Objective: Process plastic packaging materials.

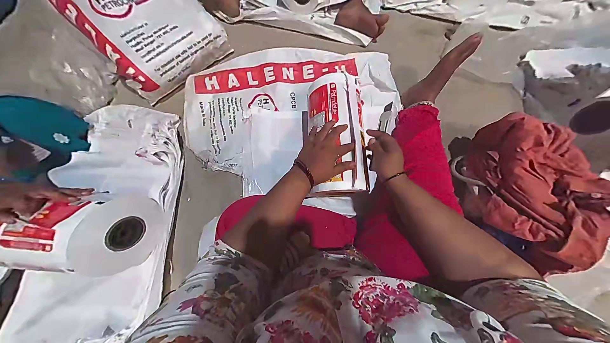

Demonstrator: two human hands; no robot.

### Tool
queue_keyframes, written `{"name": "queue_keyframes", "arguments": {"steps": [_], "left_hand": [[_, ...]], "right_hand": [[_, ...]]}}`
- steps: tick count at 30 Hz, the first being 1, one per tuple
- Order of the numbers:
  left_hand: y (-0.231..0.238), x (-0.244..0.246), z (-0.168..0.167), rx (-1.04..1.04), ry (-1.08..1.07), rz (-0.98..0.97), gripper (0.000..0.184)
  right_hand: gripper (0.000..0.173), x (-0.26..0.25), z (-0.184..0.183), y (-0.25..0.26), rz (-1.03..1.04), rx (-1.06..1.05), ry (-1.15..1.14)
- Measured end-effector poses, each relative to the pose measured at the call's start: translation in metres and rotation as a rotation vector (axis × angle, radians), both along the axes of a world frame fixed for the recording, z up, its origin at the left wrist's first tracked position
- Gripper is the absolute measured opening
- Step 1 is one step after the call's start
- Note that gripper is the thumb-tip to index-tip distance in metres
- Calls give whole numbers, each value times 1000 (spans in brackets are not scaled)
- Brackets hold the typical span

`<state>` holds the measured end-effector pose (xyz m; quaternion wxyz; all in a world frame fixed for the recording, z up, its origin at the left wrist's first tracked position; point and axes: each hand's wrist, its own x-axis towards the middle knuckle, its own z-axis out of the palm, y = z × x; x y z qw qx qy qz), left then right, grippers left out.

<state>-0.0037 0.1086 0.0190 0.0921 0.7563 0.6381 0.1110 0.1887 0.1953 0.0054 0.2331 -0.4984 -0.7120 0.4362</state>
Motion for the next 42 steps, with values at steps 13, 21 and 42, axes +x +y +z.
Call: {"name": "queue_keyframes", "arguments": {"steps": [13,21,42], "left_hand": [[-2,11,-10,77,-62,-171,40],[-1,8,-9,132,-131,-145,34],[11,-67,-33,-380,-702,437,78]], "right_hand": [[73,42,50,23,-218,296,-767],[60,-12,-6,-6,119,-19,-659],[50,-112,89,105,107,-53,-549]]}}
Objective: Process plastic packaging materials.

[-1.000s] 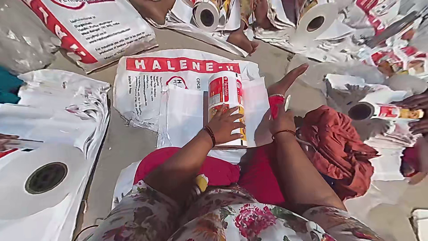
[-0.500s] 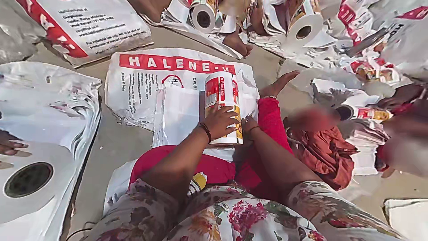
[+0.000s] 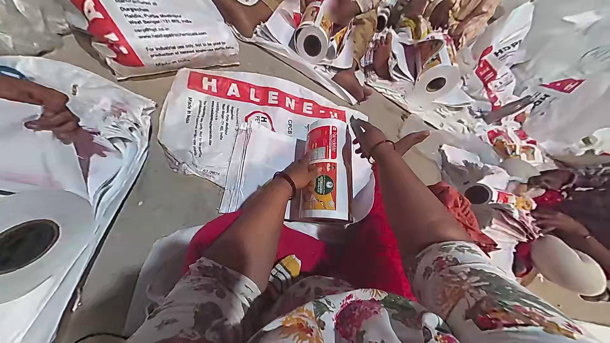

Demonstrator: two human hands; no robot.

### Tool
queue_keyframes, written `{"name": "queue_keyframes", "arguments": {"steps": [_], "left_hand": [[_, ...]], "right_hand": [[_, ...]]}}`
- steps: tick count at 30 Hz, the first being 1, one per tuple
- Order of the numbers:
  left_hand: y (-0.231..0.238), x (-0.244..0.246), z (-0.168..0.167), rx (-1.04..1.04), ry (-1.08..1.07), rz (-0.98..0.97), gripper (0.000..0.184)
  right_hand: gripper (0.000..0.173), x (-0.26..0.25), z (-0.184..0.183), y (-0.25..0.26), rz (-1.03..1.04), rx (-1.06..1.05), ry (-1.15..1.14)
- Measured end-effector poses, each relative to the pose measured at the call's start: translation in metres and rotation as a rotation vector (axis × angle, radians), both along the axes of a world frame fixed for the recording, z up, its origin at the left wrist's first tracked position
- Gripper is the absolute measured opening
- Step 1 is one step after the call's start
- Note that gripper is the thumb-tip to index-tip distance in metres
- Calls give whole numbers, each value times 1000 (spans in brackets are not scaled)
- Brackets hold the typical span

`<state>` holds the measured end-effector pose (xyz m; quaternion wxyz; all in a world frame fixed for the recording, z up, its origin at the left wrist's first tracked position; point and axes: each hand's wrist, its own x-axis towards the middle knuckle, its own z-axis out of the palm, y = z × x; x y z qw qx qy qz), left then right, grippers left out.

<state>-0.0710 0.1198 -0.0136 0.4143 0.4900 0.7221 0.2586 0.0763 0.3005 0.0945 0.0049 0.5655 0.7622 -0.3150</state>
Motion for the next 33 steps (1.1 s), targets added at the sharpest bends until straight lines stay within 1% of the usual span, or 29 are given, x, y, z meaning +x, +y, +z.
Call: {"name": "queue_keyframes", "arguments": {"steps": [3,9,11,13,17,19,21,22,23,25,26,27,28,29,30,31,33], "left_hand": [[3,-2,2,-10,19,-21,79],[7,-5,9,-48,37,-58,83],[9,-5,7,-42,38,-50,83],[8,-4,7,-32,-5,-32,83],[7,-8,11,-16,-25,-50,82],[8,-9,11,-18,-22,-50,82],[6,-8,11,-12,-22,-44,81],[6,-7,11,-8,-28,-46,81],[4,-7,12,-15,-35,-50,81],[0,-5,19,-37,-18,-52,80],[-2,-4,23,-46,-5,-56,78],[-4,-3,25,-44,14,-65,76],[-6,-4,24,-27,33,-78,74],[-6,-3,22,6,47,-92,72],[-5,-3,21,51,64,-104,70],[-6,-1,22,100,96,-113,66],[-10,5,24,200,198,-148,57]], "right_hand": [[48,-13,7,3,25,5,-52],[46,-18,13,1,83,-2,-130],[45,-19,17,0,137,2,-179],[46,-19,23,-5,214,-6,-236],[52,-8,37,-33,270,-46,-340],[50,0,41,-51,288,-74,-419],[46,12,45,-78,298,-85,-446],[44,23,46,-92,334,-83,-466],[45,35,47,-105,428,-109,-523],[57,62,48,-134,714,-103,-640],[58,77,50,-152,821,-115,-656],[53,91,55,-173,875,-165,-652],[46,104,67,-197,844,-268,-607],[41,117,76,-218,769,-375,-542],[41,128,81,-232,701,-435,-499],[43,138,83,-239,633,-459,-456],[46,156,83,-239,488,-421,-292]]}}
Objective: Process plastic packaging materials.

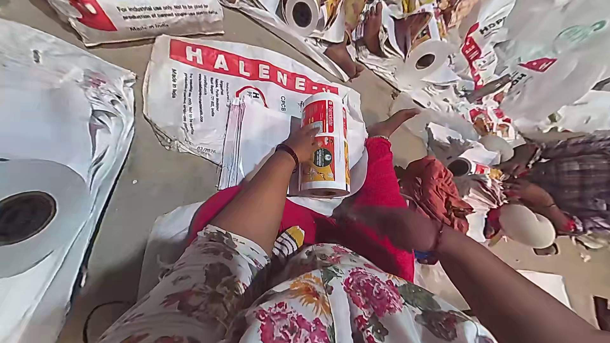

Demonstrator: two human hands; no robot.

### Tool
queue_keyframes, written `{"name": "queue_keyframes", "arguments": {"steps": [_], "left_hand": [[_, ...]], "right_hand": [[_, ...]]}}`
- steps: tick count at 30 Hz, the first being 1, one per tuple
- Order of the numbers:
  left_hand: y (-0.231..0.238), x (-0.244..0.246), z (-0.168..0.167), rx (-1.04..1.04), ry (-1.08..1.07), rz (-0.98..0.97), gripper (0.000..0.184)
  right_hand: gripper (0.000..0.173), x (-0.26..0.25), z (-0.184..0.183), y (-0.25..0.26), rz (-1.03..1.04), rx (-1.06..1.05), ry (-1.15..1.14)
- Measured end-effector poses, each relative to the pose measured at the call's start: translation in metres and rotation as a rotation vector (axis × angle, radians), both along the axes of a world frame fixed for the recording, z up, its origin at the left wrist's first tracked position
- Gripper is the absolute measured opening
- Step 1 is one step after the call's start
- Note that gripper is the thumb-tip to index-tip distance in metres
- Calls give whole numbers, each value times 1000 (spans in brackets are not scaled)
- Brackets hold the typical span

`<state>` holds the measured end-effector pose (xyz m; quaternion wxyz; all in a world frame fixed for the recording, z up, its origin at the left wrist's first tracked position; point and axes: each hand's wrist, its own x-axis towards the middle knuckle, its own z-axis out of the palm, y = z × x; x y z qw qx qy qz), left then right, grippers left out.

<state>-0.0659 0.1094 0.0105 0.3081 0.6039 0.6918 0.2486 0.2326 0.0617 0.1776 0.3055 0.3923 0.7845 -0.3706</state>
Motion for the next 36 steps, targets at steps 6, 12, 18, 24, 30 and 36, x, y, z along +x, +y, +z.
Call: {"name": "queue_keyframes", "arguments": {"steps": [6,12,18,24,30,36], "left_hand": [[-2,25,4,175,117,-98,45],[-1,26,3,173,143,-105,45],[1,21,6,152,126,-115,43],[7,19,5,144,99,-110,43],[4,20,9,115,70,-109,43],[4,22,11,92,77,-120,43]], "right_hand": [[56,4,-30,20,-560,155,335],[62,-39,-56,47,-381,290,279],[61,-76,-49,59,-225,314,131],[57,-81,-53,65,-209,334,41],[56,-86,-53,59,-179,365,21],[59,-91,-54,63,-92,373,-68]]}}
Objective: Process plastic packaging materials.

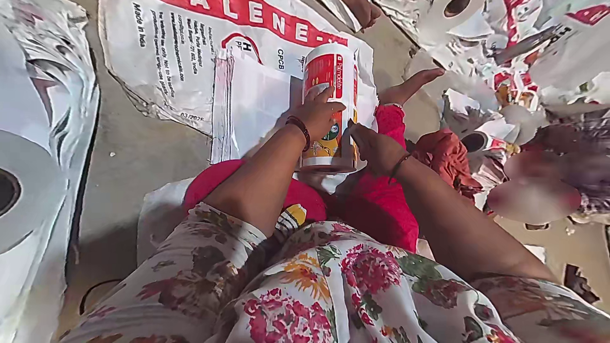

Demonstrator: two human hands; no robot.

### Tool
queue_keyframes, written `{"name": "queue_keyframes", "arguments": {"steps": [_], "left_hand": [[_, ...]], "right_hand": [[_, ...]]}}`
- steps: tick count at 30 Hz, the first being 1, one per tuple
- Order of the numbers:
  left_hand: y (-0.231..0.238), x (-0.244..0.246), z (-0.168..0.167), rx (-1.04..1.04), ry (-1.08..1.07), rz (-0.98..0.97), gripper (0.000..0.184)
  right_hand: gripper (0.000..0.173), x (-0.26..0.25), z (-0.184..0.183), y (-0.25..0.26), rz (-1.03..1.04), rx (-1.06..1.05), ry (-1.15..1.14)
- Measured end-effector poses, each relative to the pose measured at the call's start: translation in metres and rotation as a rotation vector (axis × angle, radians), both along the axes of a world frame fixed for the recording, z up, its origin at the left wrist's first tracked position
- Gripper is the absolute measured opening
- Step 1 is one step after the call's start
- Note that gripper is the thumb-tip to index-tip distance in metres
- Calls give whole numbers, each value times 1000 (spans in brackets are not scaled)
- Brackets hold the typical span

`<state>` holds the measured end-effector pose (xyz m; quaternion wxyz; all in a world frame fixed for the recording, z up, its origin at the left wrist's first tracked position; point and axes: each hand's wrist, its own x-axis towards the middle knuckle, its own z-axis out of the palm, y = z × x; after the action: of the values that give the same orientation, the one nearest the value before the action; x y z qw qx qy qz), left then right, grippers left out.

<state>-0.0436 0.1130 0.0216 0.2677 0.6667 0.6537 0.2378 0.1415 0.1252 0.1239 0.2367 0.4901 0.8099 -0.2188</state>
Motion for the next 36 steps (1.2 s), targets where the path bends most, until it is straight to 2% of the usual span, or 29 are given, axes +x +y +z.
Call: {"name": "queue_keyframes", "arguments": {"steps": [3,10,13,15,17,19,22,24,27,30,32,36], "left_hand": [[-1,3,0,11,-4,-2,42],[-7,9,-2,23,39,-45,42],[-11,11,-1,32,58,-43,42],[-14,13,-2,35,46,-34,42],[-11,8,-2,54,39,-15,41],[-12,8,-4,73,27,-23,41],[-15,11,-4,54,25,-25,41],[-15,12,-2,56,31,-44,42],[-13,11,-2,118,-3,-30,40],[-23,3,-1,67,-22,7,39],[-17,10,0,85,-11,-30,39],[-9,6,-4,75,26,-54,40]], "right_hand": [[64,-8,5,-6,38,29,-102],[69,-8,2,-16,53,71,-144],[81,5,3,-40,128,34,-198],[71,28,13,-60,212,-92,-172],[48,51,20,-68,324,-219,-70],[43,67,28,-81,222,-291,14],[47,71,37,-77,106,-167,157],[60,52,40,-60,55,-62,51],[65,28,27,-30,123,69,9],[63,5,3,-16,184,86,16],[70,6,3,-10,192,82,-41],[57,3,1,-5,118,63,-33]]}}
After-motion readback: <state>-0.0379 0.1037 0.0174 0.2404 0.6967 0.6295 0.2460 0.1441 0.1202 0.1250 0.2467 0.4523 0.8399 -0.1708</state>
